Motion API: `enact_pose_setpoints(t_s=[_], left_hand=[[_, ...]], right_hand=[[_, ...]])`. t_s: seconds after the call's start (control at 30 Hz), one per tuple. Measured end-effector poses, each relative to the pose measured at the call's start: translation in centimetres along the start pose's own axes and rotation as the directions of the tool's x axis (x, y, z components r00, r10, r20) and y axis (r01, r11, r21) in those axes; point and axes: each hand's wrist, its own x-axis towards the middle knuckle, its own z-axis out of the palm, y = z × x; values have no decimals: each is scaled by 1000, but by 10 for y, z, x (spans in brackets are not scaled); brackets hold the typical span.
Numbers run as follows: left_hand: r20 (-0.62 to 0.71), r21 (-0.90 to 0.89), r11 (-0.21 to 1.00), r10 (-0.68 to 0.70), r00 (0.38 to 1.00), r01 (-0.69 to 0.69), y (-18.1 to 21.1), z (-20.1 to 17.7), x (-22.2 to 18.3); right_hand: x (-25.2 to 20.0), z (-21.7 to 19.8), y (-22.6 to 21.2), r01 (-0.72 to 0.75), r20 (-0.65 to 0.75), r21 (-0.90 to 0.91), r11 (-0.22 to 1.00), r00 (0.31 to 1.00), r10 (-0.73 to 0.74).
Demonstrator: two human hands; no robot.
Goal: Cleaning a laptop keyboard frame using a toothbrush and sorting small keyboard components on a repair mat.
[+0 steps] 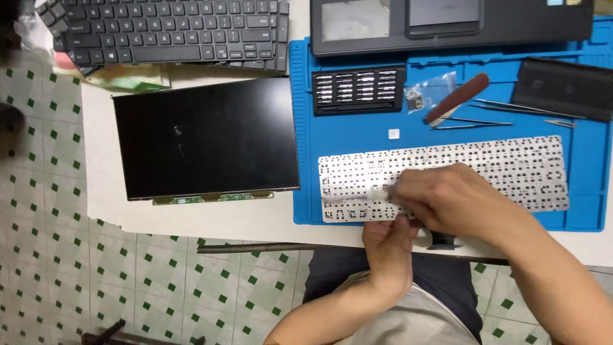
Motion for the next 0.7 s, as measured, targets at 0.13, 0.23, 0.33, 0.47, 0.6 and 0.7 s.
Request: enact_pose_setpoints(t_s=[0.13,0.23,0.33,0.47,0.6,0.7], left_hand=[[-38,-90,994,-68,997,65,-18,-20,-1],[-128,-32,985,-174,976,171,-24,-26,0],[-10,-59,997,-46,999,45,-24,-25,1],[-71,-54,991,-128,989,124,-19,-21,1],[-139,27,985,-165,976,170,-20,-23,0],[-109,-26,993,-115,987,113,-20,-23,0]], right_hand=[[8,-1,5,-36,-27,-15,999,999,36],[9,5,9,-90,-137,-207,974,989,63],[2,-4,3,-72,85,44,996,994,68],[-8,-6,17,-133,-56,-121,984,990,127],[-21,-11,10,-129,26,22,991,991,128],[-38,-13,15,-191,29,35,981,981,190]])
